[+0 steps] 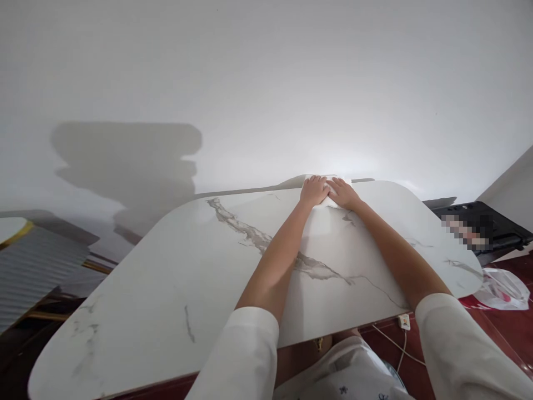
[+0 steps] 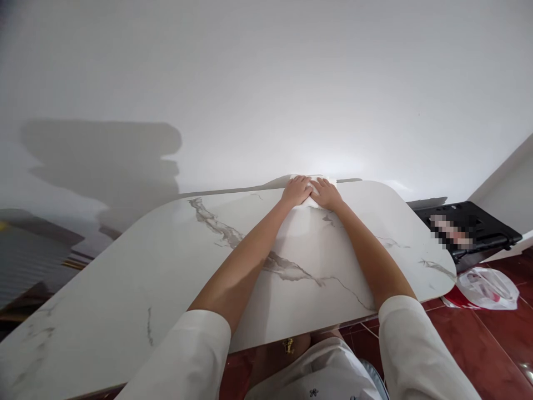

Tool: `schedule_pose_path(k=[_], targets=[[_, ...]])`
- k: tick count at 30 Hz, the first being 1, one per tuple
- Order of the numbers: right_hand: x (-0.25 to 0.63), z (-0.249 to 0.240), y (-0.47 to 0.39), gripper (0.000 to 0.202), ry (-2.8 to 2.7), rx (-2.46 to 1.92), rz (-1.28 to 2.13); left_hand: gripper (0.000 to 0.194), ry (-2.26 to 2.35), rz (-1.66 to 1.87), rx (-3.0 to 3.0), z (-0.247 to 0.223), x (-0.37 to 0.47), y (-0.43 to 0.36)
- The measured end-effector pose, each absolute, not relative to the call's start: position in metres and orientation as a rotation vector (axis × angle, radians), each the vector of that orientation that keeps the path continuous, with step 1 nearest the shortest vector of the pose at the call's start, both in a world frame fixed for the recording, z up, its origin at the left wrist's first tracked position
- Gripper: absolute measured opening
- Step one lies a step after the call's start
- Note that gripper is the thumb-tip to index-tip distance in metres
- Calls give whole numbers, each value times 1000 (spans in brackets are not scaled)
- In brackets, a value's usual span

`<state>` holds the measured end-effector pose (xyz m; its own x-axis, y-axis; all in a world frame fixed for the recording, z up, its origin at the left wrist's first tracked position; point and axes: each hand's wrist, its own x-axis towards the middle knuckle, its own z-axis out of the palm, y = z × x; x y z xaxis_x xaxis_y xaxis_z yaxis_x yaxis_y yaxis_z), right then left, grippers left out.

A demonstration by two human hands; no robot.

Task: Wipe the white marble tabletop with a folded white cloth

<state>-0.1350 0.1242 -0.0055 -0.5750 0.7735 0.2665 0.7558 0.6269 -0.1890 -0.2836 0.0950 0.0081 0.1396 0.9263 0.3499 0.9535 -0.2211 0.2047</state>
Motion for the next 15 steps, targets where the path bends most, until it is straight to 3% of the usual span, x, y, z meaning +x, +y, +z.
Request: schedule_pose_path(k=[15], targets=[[-116, -6, 109, 55, -2544, -1260, 37, 38, -1928, -623, -2278, 5, -263, 79]])
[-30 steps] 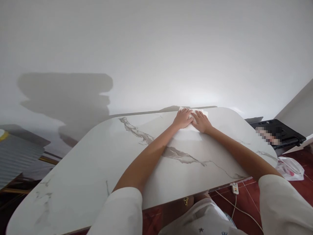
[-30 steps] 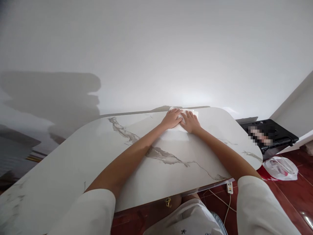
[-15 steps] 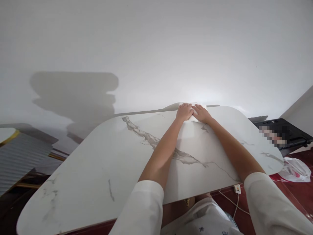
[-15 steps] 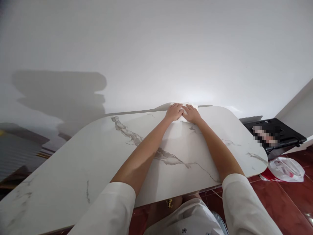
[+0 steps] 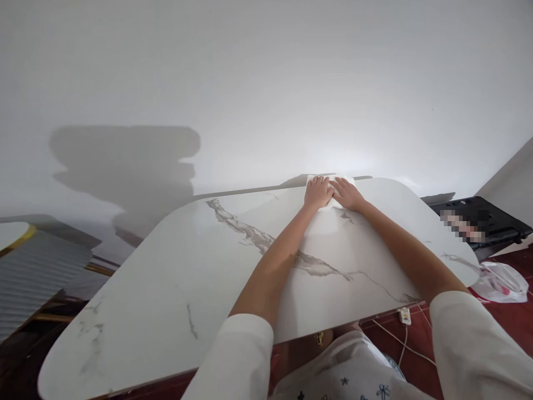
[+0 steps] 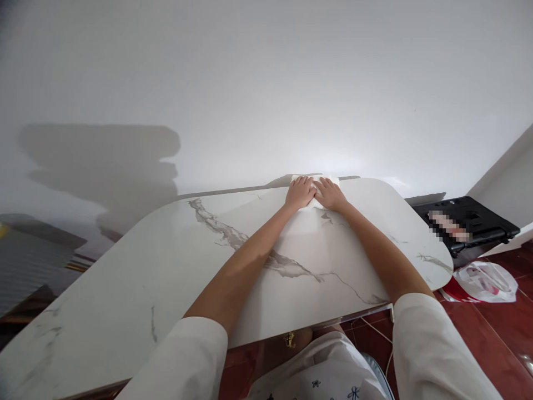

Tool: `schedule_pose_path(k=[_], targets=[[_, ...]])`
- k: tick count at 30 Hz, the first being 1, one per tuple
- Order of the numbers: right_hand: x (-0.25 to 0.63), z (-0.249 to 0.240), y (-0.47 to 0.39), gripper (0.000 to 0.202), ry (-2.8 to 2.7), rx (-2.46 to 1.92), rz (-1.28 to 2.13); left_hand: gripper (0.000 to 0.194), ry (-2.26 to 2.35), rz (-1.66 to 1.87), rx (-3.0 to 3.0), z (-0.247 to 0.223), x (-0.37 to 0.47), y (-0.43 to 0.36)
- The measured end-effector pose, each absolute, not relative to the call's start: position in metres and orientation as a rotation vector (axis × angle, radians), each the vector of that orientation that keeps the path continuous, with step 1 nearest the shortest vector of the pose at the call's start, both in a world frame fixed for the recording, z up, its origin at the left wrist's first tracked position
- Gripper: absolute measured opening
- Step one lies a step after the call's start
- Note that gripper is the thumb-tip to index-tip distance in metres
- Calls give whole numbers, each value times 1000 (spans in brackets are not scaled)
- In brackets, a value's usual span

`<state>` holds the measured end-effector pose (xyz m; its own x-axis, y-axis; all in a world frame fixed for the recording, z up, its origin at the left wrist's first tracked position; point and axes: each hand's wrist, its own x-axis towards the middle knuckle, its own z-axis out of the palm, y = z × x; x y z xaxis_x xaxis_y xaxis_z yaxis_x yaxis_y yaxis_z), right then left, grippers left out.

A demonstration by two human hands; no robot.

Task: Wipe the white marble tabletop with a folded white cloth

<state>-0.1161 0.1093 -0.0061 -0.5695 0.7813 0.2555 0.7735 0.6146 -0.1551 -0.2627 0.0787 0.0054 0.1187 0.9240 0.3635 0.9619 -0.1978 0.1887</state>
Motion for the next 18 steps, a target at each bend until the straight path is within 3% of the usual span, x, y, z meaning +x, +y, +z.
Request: schedule_pose_path(k=[18], targets=[[-81, -6, 11, 57, -2574, -1206, 39, 49, -1906, -471, -2293, 4, -237, -18]])
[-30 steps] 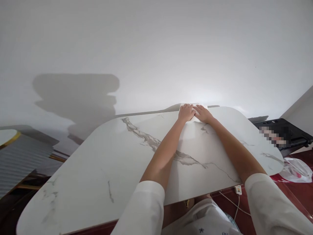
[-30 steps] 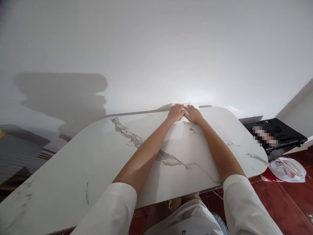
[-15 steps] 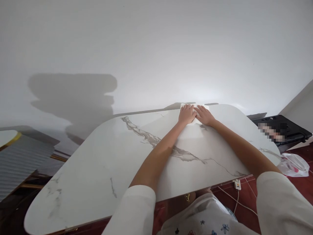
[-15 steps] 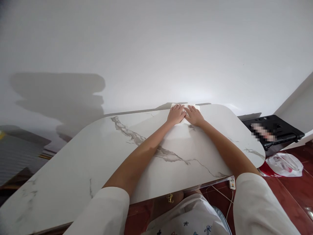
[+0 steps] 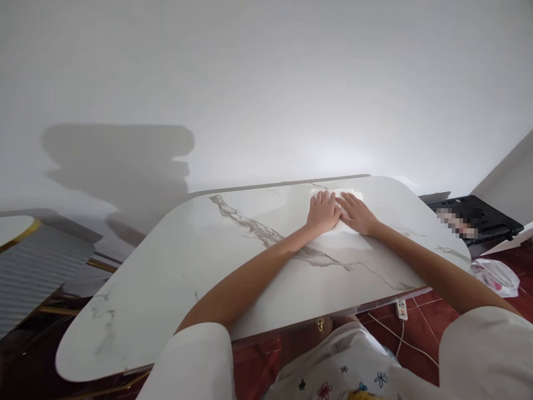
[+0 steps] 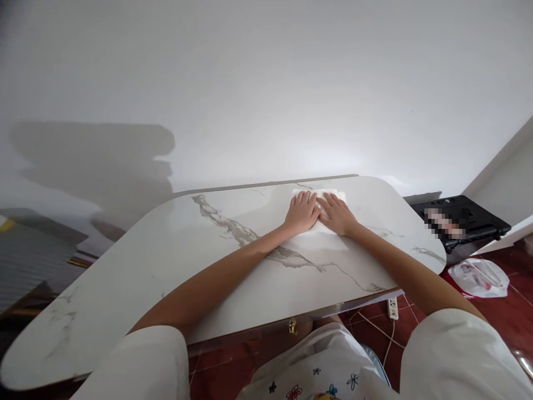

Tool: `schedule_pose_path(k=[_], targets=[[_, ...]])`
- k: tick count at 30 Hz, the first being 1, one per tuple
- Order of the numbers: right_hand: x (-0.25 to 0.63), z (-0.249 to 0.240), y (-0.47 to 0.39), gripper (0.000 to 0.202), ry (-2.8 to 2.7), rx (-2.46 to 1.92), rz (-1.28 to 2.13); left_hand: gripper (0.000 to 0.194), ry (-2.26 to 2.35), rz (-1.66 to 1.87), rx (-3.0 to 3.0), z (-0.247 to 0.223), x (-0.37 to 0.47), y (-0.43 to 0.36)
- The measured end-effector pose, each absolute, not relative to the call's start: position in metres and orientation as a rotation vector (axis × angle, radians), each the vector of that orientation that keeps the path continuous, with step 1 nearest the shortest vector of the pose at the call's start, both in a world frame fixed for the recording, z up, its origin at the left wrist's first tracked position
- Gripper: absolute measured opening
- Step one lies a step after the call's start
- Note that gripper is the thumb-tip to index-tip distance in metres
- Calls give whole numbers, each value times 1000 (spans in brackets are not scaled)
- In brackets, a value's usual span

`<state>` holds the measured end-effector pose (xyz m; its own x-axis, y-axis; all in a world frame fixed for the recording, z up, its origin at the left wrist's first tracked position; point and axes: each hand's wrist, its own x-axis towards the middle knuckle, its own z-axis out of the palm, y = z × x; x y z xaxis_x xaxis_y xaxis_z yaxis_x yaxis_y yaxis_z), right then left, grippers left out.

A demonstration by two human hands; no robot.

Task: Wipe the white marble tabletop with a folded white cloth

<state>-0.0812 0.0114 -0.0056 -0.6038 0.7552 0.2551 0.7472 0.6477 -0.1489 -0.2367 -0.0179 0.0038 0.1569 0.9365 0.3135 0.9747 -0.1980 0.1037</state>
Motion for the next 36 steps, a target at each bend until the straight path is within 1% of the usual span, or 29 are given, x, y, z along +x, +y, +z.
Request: schedule_pose_path(k=[12, 18, 25, 31, 36], targets=[[-59, -6, -75, 58, -2552, -1261, 23, 52, -1775, -451, -2404, 5, -224, -92], [-48, -13, -123, 59, -2585, -1213, -62, 56, -1742, -444, -2419, 0, -217, -133], [-42, -16, -165, 67, -2538, -1168, -183, 58, -1746, -436, -2465, -2, -212, -172], [-19, -15, -163, 68, -2516, -1177, -187, 62, -1710, -465, -2607, 8, -193, -165], [-12, -20, -138, 64, -2473, -1310, -189, 56, -1633, -516, -2689, 12, -184, -133]])
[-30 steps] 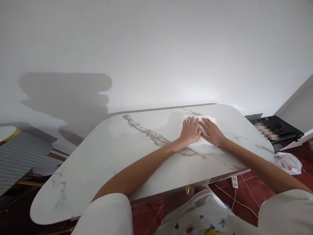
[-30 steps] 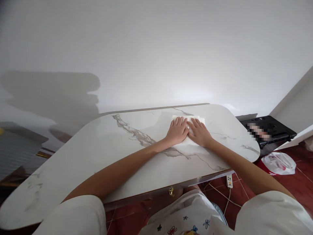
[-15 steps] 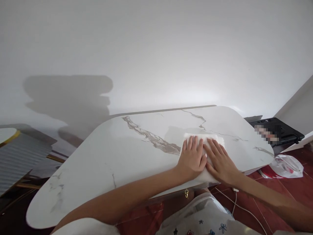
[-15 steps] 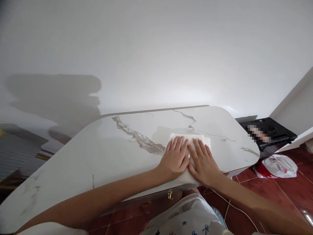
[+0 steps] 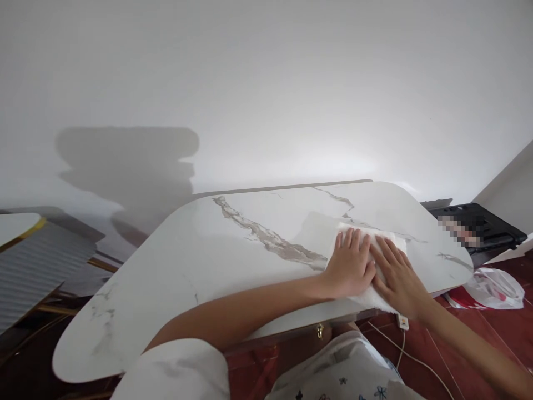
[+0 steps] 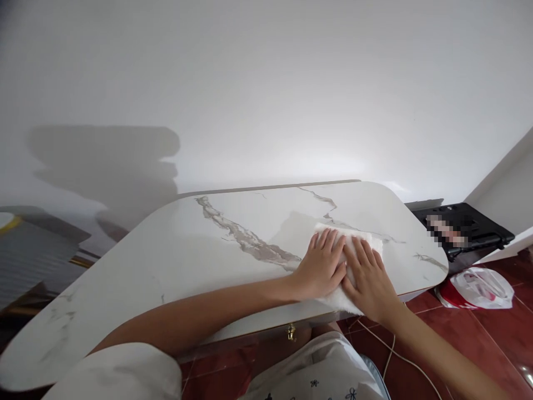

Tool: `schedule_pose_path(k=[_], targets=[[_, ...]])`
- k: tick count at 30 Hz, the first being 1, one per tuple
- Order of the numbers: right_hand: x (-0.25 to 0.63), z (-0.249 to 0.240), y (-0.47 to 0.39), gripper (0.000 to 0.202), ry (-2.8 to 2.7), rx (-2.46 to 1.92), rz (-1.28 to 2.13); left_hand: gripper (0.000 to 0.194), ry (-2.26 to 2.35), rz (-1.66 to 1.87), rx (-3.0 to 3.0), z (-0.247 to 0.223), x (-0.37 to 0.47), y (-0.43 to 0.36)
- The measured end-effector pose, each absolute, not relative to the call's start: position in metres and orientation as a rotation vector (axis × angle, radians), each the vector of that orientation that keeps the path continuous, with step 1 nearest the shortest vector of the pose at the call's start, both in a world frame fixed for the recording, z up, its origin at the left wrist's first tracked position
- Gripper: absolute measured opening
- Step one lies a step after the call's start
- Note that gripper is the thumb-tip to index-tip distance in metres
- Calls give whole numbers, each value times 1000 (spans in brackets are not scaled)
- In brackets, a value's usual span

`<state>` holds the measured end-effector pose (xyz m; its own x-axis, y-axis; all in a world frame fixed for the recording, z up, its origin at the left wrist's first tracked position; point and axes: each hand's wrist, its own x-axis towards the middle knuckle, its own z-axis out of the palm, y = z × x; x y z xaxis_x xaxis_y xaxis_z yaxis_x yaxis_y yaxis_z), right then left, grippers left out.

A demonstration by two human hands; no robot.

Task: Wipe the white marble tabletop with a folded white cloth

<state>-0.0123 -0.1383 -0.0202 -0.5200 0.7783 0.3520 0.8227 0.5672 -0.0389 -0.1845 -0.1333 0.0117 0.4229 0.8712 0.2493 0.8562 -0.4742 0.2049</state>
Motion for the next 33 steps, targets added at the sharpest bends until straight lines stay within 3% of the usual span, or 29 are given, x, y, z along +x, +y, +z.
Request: schedule_pose_path(k=[8, 21, 33], targets=[[-40, -10, -58, 58, -2526, -1471, -76, 49, 1648, 521, 2567, 10, -204, -58], [-76, -6, 59, 57, -2532, -1360, -2, 45, 1839, 567, 2503, 6, -233, 44], [-104, -8, 119, 55, -2533, -1254, 31, 38, 1943, 668, 2438, 5, -256, 86]])
